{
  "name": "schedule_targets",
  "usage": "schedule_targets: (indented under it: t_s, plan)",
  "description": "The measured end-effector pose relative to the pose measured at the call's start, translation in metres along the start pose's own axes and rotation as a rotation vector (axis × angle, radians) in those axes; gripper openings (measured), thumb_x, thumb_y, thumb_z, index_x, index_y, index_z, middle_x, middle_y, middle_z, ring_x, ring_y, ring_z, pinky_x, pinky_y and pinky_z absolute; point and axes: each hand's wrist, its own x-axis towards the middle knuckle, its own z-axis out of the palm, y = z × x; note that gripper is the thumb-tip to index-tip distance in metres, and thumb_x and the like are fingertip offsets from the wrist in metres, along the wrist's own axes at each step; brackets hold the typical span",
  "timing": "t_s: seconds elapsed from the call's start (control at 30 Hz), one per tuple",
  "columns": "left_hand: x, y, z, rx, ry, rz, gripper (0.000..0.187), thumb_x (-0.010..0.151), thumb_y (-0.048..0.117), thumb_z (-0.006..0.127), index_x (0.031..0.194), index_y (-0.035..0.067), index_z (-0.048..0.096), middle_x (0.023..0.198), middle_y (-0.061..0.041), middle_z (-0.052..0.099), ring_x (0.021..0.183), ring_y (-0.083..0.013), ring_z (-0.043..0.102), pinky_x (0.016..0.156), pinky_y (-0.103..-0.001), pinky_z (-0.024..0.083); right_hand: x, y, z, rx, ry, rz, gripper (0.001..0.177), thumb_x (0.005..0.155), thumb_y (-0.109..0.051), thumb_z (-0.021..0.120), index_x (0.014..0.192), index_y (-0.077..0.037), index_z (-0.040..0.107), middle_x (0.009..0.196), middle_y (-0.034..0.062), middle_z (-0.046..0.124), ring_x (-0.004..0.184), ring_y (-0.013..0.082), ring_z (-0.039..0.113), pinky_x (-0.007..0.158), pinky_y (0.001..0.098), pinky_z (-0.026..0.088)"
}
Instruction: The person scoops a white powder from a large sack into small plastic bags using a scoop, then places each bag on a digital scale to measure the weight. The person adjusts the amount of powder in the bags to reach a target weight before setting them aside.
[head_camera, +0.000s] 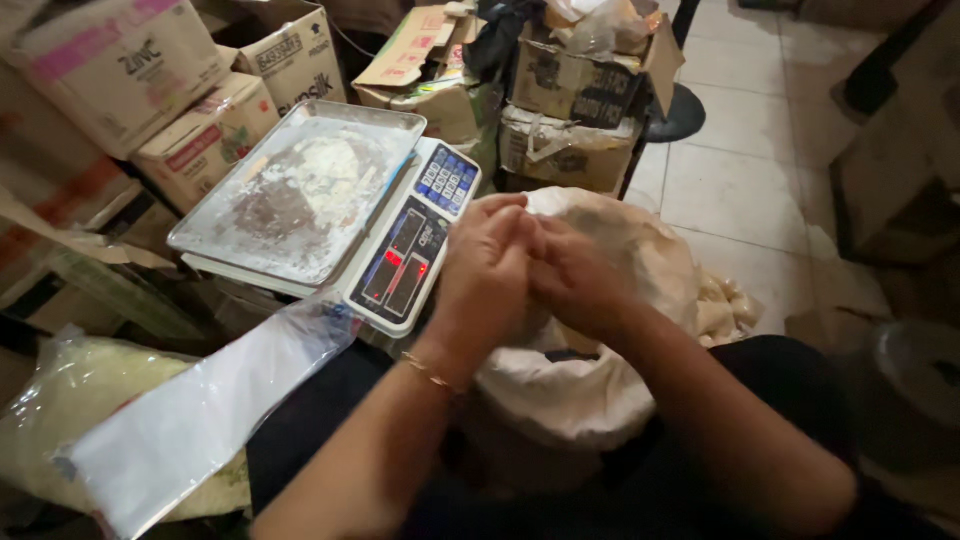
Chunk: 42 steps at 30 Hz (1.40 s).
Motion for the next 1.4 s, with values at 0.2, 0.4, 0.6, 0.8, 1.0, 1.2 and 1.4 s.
schedule_targets:
  t_s: [0.2,0.4,0.6,0.8,1.0,1.2,1.4]
  plan:
    - [-0.006,-0.024,-0.027,-0.665,-0.435,-0.296,0.022,0.104,0.018,0.059,0.120,0.004,0.061,0.117,-0.002,0.064,0.113,-0.0139,0.058,0.099,-0.028,0.046,-0.003,-0.046,-0.014,0.117,-0.021,0.014,0.025,0.102,-0.024,0.061,0.108,-0.004,0.077,0.100,0.0070,0.075,0.093,0.0168,0.071,0.082,0.0321,0.055]
    - [-0.013,-0.041,-0.031,-0.651,-0.743,-0.495,0.025,0.101,0.020,0.062,0.121,0.005,0.059,0.097,0.001,0.070,0.090,-0.0093,0.065,0.081,-0.026,0.054,0.001,-0.057,-0.020,0.108,-0.182,0.268,0.025,0.098,-0.026,0.059,0.095,-0.009,0.077,0.083,0.0023,0.076,0.071,0.0124,0.070,0.064,0.0271,0.057]
    - [-0.005,-0.040,-0.037,-0.379,-0.778,-0.149,0.032,0.112,0.027,0.053,0.107,0.000,0.068,0.096,0.000,0.064,0.094,-0.0097,0.060,0.085,-0.026,0.051,-0.011,-0.022,-0.024,1.038,-0.026,0.543,0.025,0.107,-0.024,0.054,0.088,-0.010,0.063,0.071,-0.0016,0.055,0.058,0.0083,0.048,0.052,0.0233,0.040]
    - [-0.014,-0.033,-0.036,-0.390,-0.655,-0.546,0.029,0.102,0.026,0.057,0.104,0.004,0.075,0.082,0.001,0.067,0.077,-0.0088,0.061,0.070,-0.024,0.051,-0.016,-0.011,-0.027,0.566,-0.154,0.261,0.022,0.106,-0.027,0.052,0.099,-0.008,0.062,0.085,0.0041,0.055,0.071,0.0144,0.051,0.059,0.0291,0.043]
    - [-0.019,-0.051,-0.034,-0.274,-0.639,-0.479,0.027,0.102,0.025,0.058,0.100,0.003,0.073,0.086,-0.003,0.068,0.080,-0.0119,0.063,0.074,-0.027,0.052,-0.006,-0.014,-0.040,-0.362,-0.351,-0.161,0.024,0.104,-0.031,0.054,0.104,-0.009,0.065,0.094,0.0079,0.064,0.086,0.0221,0.063,0.073,0.0403,0.051]
    - [-0.008,-0.059,-0.051,0.121,-0.571,0.251,0.018,0.094,0.022,0.072,0.092,0.004,0.068,0.097,-0.019,0.061,0.089,-0.0356,0.061,0.080,-0.040,0.052,-0.019,-0.006,-0.028,0.214,-0.311,0.466,0.026,0.103,-0.031,0.054,0.094,-0.012,0.070,0.070,-0.0013,0.057,0.062,0.0136,0.051,0.056,0.0310,0.042]
    - [0.033,-0.032,-0.037,0.296,-0.328,0.339,0.012,0.078,0.017,0.076,0.081,0.007,0.069,0.086,-0.016,0.063,0.082,-0.0362,0.065,0.075,-0.043,0.055,-0.020,-0.022,-0.011,0.924,0.034,0.616,0.023,0.105,-0.026,0.053,0.089,-0.010,0.059,0.068,-0.0021,0.049,0.054,0.0100,0.038,0.047,0.0262,0.031]
